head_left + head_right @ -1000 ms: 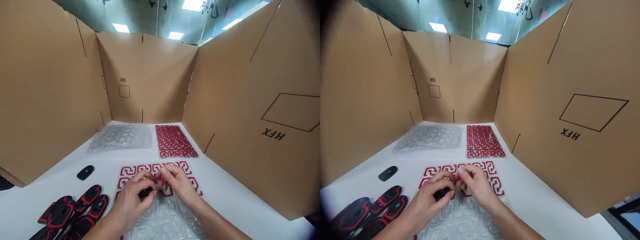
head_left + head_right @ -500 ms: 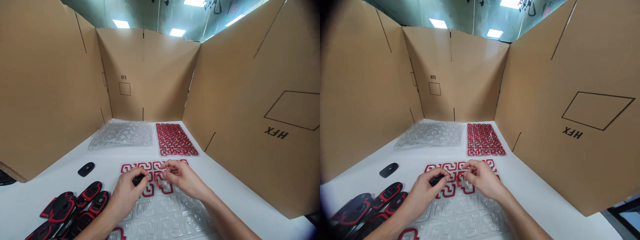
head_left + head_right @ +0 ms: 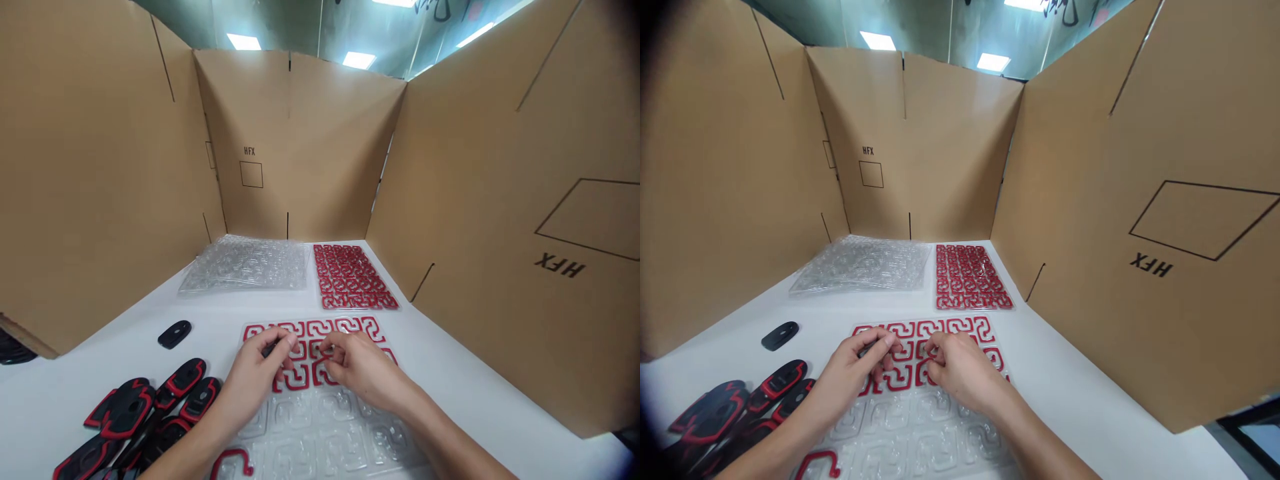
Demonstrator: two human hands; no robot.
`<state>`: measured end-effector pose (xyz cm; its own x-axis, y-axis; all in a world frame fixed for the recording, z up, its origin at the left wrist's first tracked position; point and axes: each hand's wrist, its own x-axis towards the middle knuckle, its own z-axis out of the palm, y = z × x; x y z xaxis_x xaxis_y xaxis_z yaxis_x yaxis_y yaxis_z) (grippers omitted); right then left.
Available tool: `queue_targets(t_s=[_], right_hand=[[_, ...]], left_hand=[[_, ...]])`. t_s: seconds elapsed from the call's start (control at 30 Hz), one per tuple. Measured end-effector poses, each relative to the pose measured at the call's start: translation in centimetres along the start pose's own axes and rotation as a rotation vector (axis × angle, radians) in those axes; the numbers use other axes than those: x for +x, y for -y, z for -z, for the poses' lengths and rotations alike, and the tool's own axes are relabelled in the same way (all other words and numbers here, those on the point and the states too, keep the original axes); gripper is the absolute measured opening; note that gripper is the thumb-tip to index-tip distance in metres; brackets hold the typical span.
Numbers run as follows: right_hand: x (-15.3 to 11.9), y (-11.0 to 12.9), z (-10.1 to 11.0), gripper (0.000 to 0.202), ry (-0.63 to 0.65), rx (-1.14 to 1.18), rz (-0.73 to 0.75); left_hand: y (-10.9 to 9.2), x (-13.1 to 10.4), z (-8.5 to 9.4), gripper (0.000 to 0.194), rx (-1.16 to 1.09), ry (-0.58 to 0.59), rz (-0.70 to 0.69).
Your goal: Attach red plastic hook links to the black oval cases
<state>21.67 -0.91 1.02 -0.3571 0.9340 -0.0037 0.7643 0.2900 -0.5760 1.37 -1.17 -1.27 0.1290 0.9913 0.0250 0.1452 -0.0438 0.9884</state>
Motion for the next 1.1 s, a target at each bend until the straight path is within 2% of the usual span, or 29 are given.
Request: queue_targets(t_s=[0.1,0.2,0.4,0.53,0.67,0.77,0.83,0.9,1.0,1.1], right_hand=[[0.0,0.2,0.3,0.018,-0.001,-0.035,-0.005],[0.0,0.4,0.8,0.012,-0.017,-0.029,-0.003],[0.3,0.3,1.0,0.022,-0.177,-0.029,-0.002],[0.3,0.6,0.8,0.024,-0.243,0.112,0.046],[0.1,1.0,0.4,0.028,-0.306,0.317,0.122],[0.1,0.8,-0.3,0.026,-0.194,0.184,0.149],[0.1,0.6,-0.8,0.022,-0.078,0.042,0.171],[0.2,0.5,-1.2,0.017,-0.028,-0.011,0.185],[0.1,0.7,-1.3,0.016,-0.069,0.068,0.162],[0.1,1.1,-1.4,0.033,-0.089,0.146,0.143]], left_hand=[[0.1,0.1,0.0,0.04,-0.083,-0.01,0.03],[-0.1,0.1,-0.1,0.041,-0.071,0.003,0.05],[0.0,0.2,-0.1,0.042,-0.103,0.002,0.062],[-0.4,0.0,-0.3,0.04,-0.371,0.036,0.143],[-1.2,-0.4,-0.4,0.033,-0.701,0.028,0.327],[-0.9,-0.2,-0.5,0.017,-0.807,0.009,0.37],[-0.3,0.0,-0.7,0.016,-0.76,-0.009,0.351],[0.2,0.2,-0.8,0.017,-0.645,0.005,0.3],[0.4,0.3,-0.9,0.027,-0.457,0.069,0.158],[0.2,0.3,-1.0,0.031,-0.357,0.093,0.032]])
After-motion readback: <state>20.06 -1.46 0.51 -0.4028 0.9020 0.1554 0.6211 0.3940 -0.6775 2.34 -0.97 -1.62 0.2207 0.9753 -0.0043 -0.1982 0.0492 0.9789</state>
